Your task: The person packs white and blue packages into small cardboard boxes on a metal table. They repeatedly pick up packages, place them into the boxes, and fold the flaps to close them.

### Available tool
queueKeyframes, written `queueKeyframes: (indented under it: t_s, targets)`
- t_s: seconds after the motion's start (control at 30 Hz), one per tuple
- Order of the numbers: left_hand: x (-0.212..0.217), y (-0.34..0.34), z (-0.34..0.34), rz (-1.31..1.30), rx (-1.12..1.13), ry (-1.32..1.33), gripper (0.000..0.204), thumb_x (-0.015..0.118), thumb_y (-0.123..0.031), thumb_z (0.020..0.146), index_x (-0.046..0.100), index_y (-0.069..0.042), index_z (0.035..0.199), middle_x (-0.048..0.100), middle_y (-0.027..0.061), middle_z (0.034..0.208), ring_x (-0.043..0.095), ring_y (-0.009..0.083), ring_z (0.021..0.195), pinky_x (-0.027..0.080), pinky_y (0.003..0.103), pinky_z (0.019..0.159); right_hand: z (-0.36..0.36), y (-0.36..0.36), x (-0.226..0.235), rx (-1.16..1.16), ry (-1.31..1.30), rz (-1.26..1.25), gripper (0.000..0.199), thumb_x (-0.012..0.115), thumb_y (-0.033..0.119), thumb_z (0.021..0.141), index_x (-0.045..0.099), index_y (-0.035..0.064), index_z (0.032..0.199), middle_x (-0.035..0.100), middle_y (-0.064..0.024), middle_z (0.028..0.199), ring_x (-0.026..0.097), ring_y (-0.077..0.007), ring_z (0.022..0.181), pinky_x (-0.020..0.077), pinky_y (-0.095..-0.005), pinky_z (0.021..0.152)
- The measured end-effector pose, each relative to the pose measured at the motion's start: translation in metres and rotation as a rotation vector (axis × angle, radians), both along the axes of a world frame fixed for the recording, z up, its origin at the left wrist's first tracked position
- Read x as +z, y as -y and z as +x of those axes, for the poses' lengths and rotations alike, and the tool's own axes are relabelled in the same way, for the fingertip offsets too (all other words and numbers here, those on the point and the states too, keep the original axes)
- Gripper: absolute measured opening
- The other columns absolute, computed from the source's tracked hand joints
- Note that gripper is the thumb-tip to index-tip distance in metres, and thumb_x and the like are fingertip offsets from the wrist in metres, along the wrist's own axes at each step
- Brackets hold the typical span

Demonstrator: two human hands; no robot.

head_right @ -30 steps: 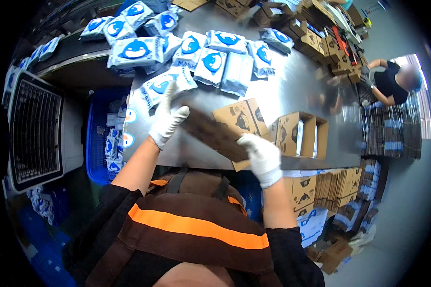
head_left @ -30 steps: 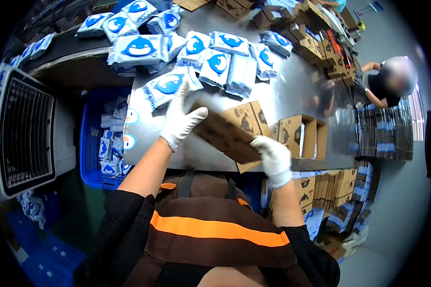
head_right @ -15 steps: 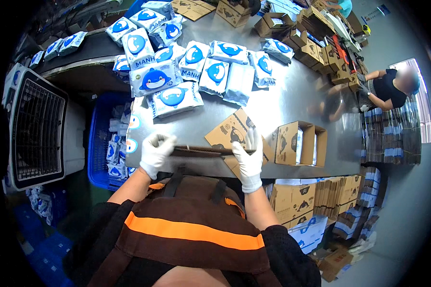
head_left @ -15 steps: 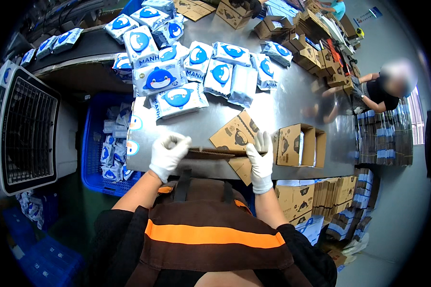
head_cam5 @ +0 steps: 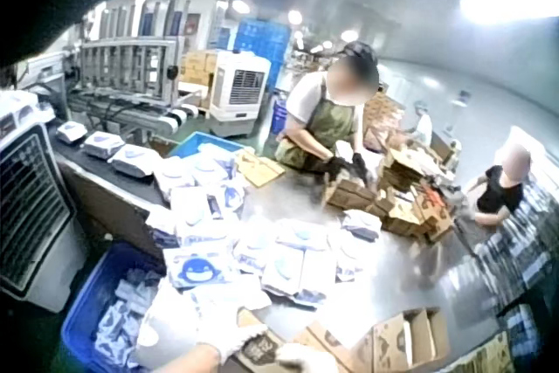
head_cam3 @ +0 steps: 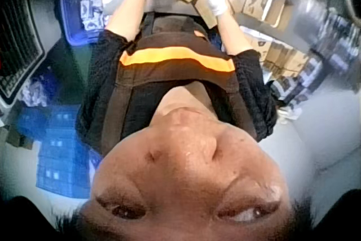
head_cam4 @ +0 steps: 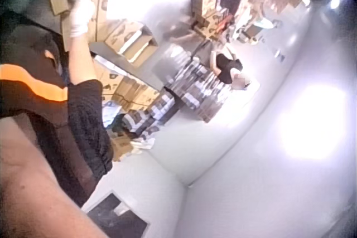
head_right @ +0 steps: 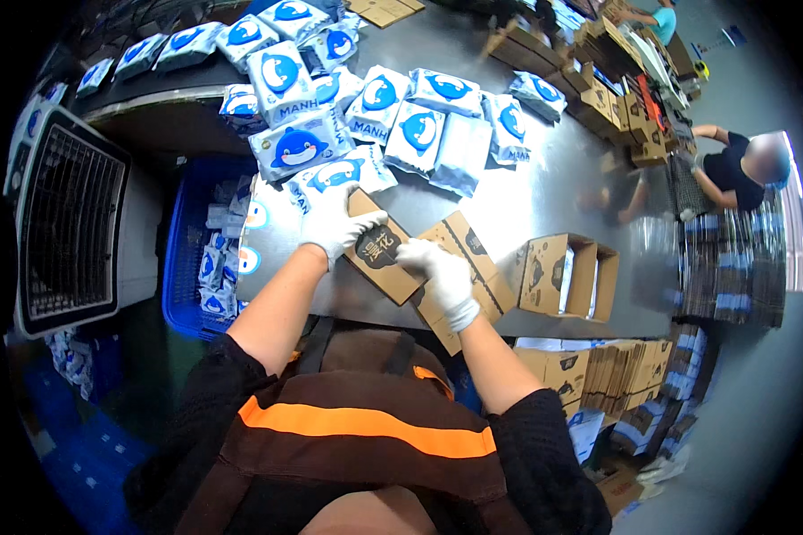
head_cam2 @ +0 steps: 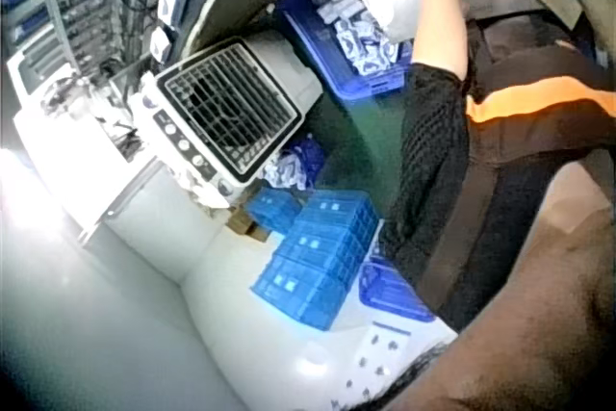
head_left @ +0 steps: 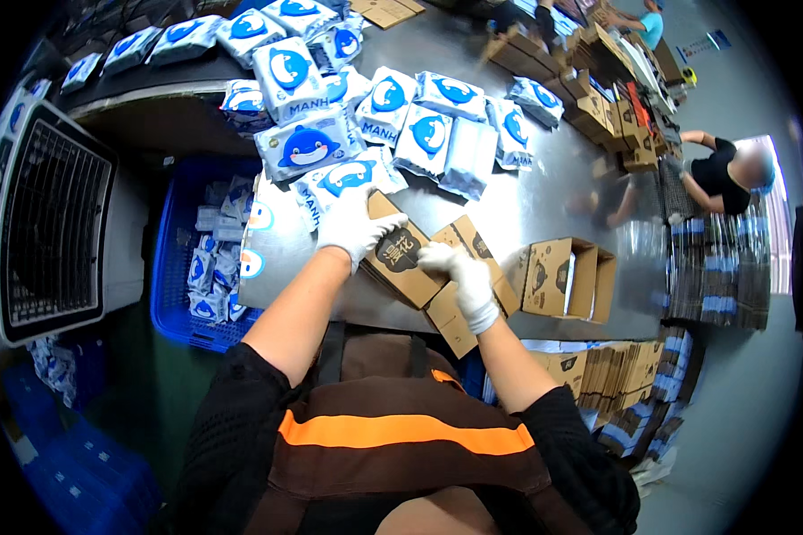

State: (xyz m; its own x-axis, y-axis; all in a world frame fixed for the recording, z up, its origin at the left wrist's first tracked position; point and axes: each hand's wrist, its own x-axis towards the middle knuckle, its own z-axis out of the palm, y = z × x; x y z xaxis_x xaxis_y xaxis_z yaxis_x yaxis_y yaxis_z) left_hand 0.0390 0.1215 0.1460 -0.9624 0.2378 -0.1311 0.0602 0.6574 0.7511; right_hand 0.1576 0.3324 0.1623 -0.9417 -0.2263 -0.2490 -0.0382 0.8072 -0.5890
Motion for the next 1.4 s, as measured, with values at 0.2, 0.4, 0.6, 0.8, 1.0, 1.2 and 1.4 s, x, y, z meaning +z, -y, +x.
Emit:
queueKeyframes:
  t_s: [0.2,0.4,0.6,0.8,1.0,1.2,1.4]
  targets:
    - [-0.027,0.105,0.007,0.284,0.17,-0.097,0.07,0.087,-0.035,0.081,0.061,0.0,0.135,0.061,0.0186,0.129,0.061,0.0312,0.12,0.05,0.04,0.105,-0.006,0.05,-0.072,-0.893,0.682,-1.343,0.038,0.072,0.027,0.099,0.066,-0.0004,0.124,0.071,-0.0054,0.118,0.066,-0.0139,0.106,0.0538,-0.0325,0.093]
    - [-0.095,0.133,0.07,1.394,0.746,0.749,0.054,0.046,-0.051,0.109,0.056,-0.009,0.14,0.063,0.0133,0.133,0.061,0.0269,0.123,0.051,0.042,0.106,-0.023,0.116,0.009,-0.014,0.079,-0.111,0.04,0.072,0.04,0.095,0.066,0.0034,0.11,0.073,-0.0202,0.094,0.074,-0.0331,0.086,0.058,-0.0396,0.077]
    - [-0.138,0.151,0.06,1.238,0.71,0.837,0.057,0.041,-0.052,0.11,0.053,-0.008,0.143,0.063,0.0131,0.136,0.06,0.0302,0.124,0.05,0.041,0.105,-0.021,0.159,0.013,0.257,-0.026,0.119,0.032,0.066,0.036,0.098,0.067,0.0097,0.117,0.073,-0.0137,0.082,0.073,-0.0316,0.076,0.0582,-0.0424,0.067]
    - [-0.048,0.189,0.021,0.45,0.475,0.221,0.026,0.065,-0.019,0.101,0.075,-0.006,0.121,0.075,0.0104,0.112,0.069,0.0193,0.105,0.051,0.031,0.094,-0.066,0.213,0.055,0.712,0.402,-0.018,0.033,0.059,0.034,0.1,0.064,0.0079,0.12,0.073,-0.0219,0.099,0.073,-0.0361,0.089,0.058,-0.048,0.079]
    - [-0.04,0.188,0.027,0.606,0.437,0.221,0.027,0.064,-0.014,0.102,0.073,-0.005,0.125,0.074,0.0079,0.112,0.064,0.0114,0.094,0.051,0.024,0.087,-0.171,0.116,-0.057,0.466,-0.464,0.669,0.105,0.085,0.048,0.066,0.042,0.0021,0.15,0.052,-0.0219,0.145,0.051,-0.0385,0.131,0.0396,-0.0472,0.111]
    - [-0.056,0.184,0.025,0.592,0.435,0.129,0.029,0.063,-0.016,0.101,0.072,-0.003,0.125,0.074,0.0141,0.12,0.069,0.0199,0.11,0.051,0.03,0.098,-0.191,0.114,-0.03,0.244,-0.03,0.316,0.097,0.084,0.037,0.065,0.048,0.0075,0.15,0.064,-0.0214,0.129,0.063,-0.0384,0.119,0.0494,-0.0429,0.104]
    - [-0.058,0.158,0.018,0.568,0.402,0.067,0.033,0.061,-0.02,0.103,0.07,-0.001,0.128,0.075,0.0129,0.119,0.068,0.0192,0.112,0.05,0.03,0.1,-0.115,0.118,0.056,0.051,0.024,-0.757,0.095,0.089,0.03,0.061,0.055,-0.0005,0.144,0.059,-0.0141,0.143,0.056,-0.0248,0.13,0.0432,-0.0372,0.112]
